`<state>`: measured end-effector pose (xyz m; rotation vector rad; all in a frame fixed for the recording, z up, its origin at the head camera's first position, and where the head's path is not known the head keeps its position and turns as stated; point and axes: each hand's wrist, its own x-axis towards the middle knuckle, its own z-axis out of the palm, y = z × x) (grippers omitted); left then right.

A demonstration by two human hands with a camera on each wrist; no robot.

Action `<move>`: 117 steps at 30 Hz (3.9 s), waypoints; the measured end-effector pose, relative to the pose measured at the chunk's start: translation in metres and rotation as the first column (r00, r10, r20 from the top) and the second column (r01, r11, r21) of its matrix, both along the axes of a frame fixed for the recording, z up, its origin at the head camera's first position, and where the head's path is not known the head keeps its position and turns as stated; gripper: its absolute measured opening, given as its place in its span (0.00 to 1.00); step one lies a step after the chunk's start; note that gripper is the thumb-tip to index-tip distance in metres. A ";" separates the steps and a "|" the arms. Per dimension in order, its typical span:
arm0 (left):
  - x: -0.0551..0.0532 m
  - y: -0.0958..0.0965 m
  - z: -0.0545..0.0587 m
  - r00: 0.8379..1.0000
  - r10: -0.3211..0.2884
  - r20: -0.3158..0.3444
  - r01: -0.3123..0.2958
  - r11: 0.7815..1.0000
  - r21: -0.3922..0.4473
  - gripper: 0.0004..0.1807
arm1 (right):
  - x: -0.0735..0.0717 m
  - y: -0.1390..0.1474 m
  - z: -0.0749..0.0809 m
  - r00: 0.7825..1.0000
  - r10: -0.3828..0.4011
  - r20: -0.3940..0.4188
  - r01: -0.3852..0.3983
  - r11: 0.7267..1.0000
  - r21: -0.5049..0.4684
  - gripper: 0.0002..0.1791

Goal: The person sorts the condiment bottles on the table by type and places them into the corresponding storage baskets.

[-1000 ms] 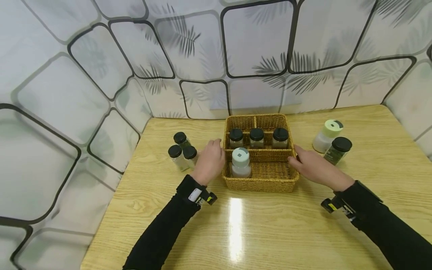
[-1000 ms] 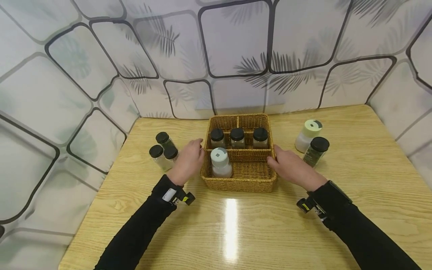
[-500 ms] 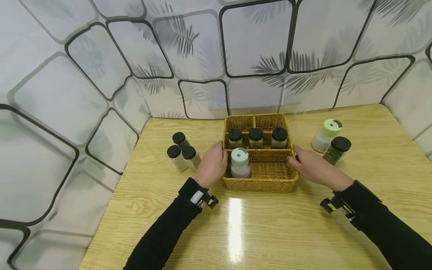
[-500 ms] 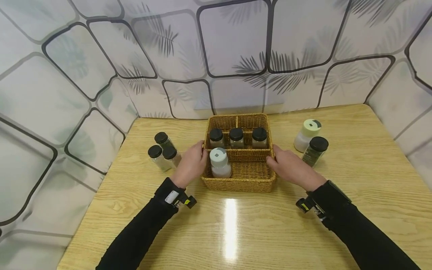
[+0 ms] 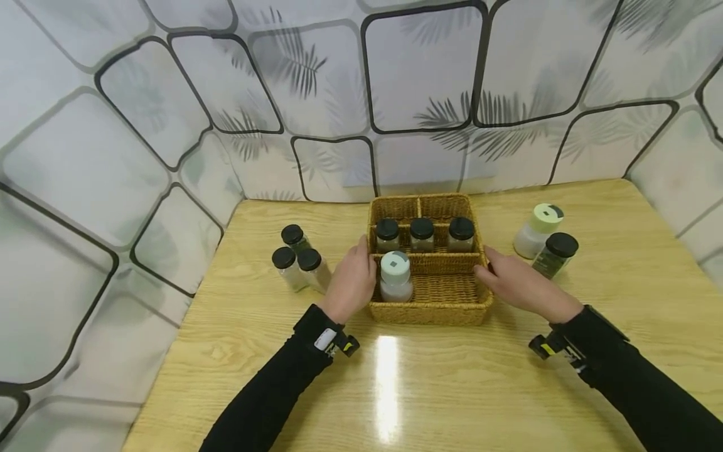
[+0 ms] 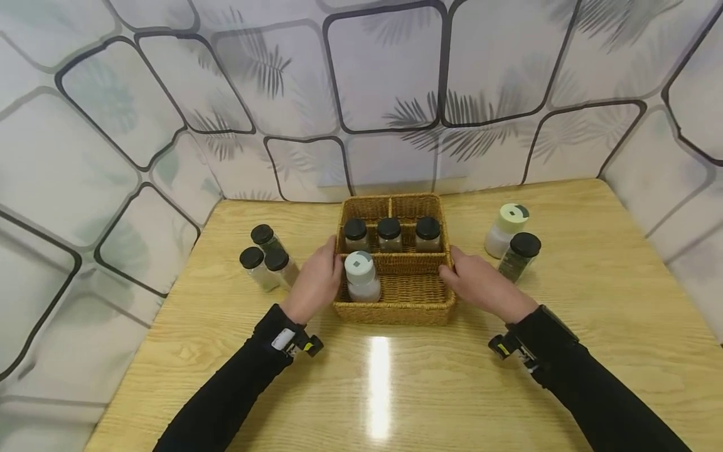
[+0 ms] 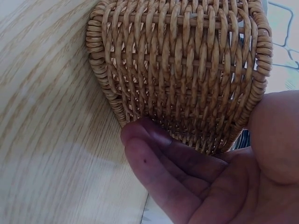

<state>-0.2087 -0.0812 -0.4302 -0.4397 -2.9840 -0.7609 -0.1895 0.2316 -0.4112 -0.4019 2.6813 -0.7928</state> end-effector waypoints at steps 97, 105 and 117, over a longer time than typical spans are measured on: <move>0.002 -0.001 0.001 1.000 0.003 0.012 -0.004 1.000 0.017 0.30 | -0.066 0.076 0.068 0.994 0.045 -0.097 -0.006 0.928 0.374 0.29; 0.002 -0.002 0.002 1.000 0.000 0.009 0.000 1.000 0.019 0.30 | -0.068 0.075 0.066 0.994 0.053 -0.096 -0.012 0.924 0.383 0.28; 0.002 -0.003 0.001 1.000 -0.002 0.007 0.002 1.000 0.015 0.30 | -0.069 0.076 0.065 0.989 0.078 -0.124 -0.028 0.930 0.365 0.23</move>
